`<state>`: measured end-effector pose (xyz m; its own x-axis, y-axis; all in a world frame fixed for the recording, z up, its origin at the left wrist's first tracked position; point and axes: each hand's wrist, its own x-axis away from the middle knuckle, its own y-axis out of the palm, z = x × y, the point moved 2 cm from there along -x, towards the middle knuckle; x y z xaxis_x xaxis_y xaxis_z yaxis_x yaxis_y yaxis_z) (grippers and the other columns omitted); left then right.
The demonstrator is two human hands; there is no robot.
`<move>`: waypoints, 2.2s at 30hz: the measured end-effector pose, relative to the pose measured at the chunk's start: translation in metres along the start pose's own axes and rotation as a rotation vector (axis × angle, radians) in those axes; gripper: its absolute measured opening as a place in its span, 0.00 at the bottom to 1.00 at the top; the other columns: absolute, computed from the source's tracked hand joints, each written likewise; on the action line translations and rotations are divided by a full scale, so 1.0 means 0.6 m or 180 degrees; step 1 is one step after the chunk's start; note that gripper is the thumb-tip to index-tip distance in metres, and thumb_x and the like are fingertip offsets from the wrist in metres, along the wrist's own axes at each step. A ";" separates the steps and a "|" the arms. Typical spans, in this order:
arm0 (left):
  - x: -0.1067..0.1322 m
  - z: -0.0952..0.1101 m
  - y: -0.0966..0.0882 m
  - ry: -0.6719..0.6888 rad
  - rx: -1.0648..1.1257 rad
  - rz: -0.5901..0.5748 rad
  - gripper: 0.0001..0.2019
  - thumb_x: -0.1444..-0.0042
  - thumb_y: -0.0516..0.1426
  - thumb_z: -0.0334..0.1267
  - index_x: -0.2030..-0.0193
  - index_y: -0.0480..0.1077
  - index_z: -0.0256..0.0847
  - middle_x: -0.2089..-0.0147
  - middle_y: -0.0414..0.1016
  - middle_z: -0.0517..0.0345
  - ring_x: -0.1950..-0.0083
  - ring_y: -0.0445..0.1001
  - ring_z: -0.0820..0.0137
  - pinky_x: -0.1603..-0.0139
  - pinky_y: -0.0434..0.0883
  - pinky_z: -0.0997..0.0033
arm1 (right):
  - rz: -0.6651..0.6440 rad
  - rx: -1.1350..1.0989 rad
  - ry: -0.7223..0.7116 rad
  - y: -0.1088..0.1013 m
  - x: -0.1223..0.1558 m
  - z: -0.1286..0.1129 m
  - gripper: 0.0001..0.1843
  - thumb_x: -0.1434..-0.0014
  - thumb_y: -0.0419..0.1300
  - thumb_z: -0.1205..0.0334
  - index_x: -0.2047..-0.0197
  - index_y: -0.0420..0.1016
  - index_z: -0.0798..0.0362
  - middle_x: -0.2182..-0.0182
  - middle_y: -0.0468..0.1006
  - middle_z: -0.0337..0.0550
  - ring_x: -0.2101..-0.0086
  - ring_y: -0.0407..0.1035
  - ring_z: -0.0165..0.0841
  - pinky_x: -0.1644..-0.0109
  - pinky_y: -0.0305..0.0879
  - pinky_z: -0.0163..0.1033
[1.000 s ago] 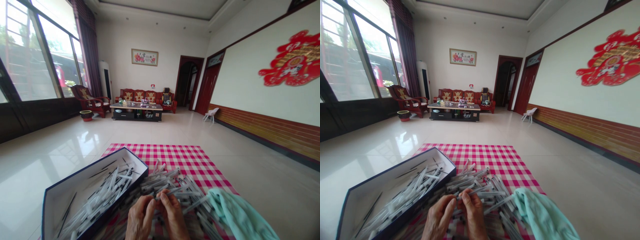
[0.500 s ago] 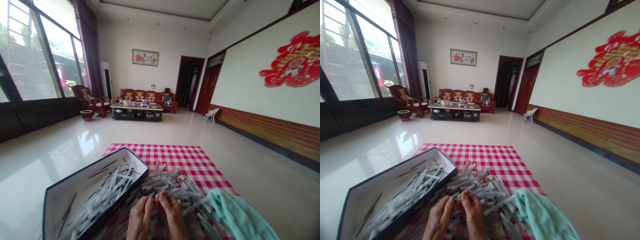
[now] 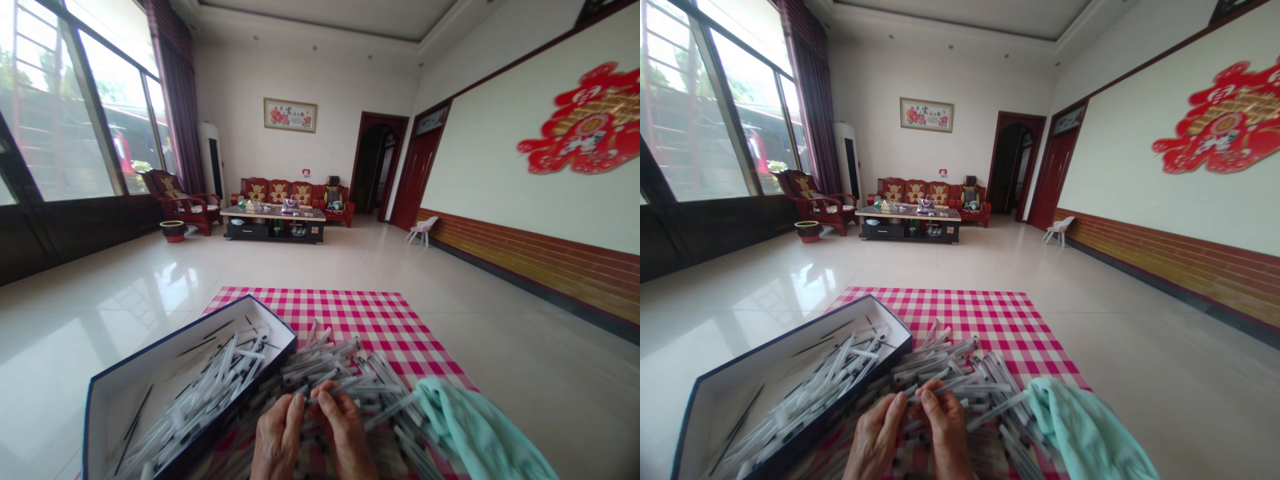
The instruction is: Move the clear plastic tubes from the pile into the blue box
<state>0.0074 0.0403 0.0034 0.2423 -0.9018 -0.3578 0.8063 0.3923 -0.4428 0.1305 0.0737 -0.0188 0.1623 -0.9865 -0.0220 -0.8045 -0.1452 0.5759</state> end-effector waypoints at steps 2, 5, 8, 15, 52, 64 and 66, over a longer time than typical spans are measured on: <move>-0.001 0.003 -0.002 -0.0004 0.0282 -0.0104 0.17 0.39 0.49 0.48 0.70 0.70 0.40 0.75 0.73 0.61 0.73 0.71 0.72 0.71 0.66 0.79 | 0.0033 0.0008 -0.0032 -0.002 -0.001 -0.001 0.05 0.46 0.64 0.59 0.65 0.76 0.50 0.69 0.76 0.38 0.68 0.70 0.32 0.61 0.67 0.38; -0.001 0.002 -0.001 0.0067 0.0565 -0.0231 0.14 0.42 0.52 0.48 0.63 0.71 0.40 0.70 0.75 0.60 0.70 0.72 0.71 0.68 0.68 0.78 | 0.0031 -0.0031 -0.0030 -0.003 -0.003 -0.001 0.06 0.47 0.65 0.59 0.65 0.76 0.50 0.68 0.76 0.39 0.67 0.70 0.33 0.59 0.67 0.39; -0.001 -0.004 0.004 0.0106 0.0470 -0.0181 0.14 0.42 0.52 0.48 0.67 0.71 0.40 0.74 0.71 0.62 0.74 0.69 0.73 0.72 0.65 0.78 | 0.0002 -0.0056 0.0002 -0.003 -0.002 0.001 0.07 0.47 0.65 0.58 0.65 0.76 0.50 0.68 0.76 0.39 0.67 0.70 0.34 0.59 0.67 0.40; 0.001 -0.004 0.005 -0.0235 0.0481 0.0069 0.20 0.40 0.49 0.50 0.78 0.66 0.40 0.81 0.65 0.64 0.77 0.65 0.74 0.74 0.61 0.78 | 0.0025 -0.0019 0.0005 -0.005 -0.002 0.002 0.06 0.47 0.66 0.58 0.65 0.76 0.50 0.67 0.76 0.38 0.68 0.70 0.32 0.60 0.67 0.37; -0.026 -0.021 -0.051 -0.0420 0.0028 0.0601 0.19 0.45 0.51 0.54 0.70 0.73 0.42 0.78 0.73 0.61 0.75 0.71 0.69 0.73 0.65 0.74 | 0.0224 -0.0153 0.0066 -0.008 -0.003 0.003 0.11 0.52 0.68 0.57 0.64 0.76 0.50 0.66 0.78 0.40 0.68 0.71 0.33 0.61 0.69 0.40; -0.042 -0.042 -0.104 -0.0932 -0.0051 0.1023 0.25 0.48 0.55 0.48 0.43 0.65 0.46 0.61 0.81 0.59 0.67 0.79 0.64 0.67 0.70 0.70 | 0.0210 -0.0190 0.0076 -0.006 -0.004 0.004 0.11 0.52 0.69 0.58 0.65 0.77 0.50 0.67 0.78 0.39 0.70 0.71 0.32 0.62 0.69 0.39; -0.037 -0.027 -0.087 -0.0567 -0.0135 0.0672 0.17 0.48 0.56 0.47 0.54 0.74 0.44 0.66 0.80 0.58 0.69 0.78 0.66 0.68 0.70 0.73 | 0.0190 -0.0182 0.0094 -0.007 -0.004 0.006 0.11 0.51 0.68 0.58 0.64 0.76 0.50 0.66 0.78 0.39 0.69 0.71 0.32 0.62 0.69 0.39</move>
<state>-0.0488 0.0431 0.0211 0.4968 -0.8154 -0.2972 0.7053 0.5789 -0.4092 0.1316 0.0767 -0.0242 0.1325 -0.9905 0.0372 -0.7795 -0.0809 0.6212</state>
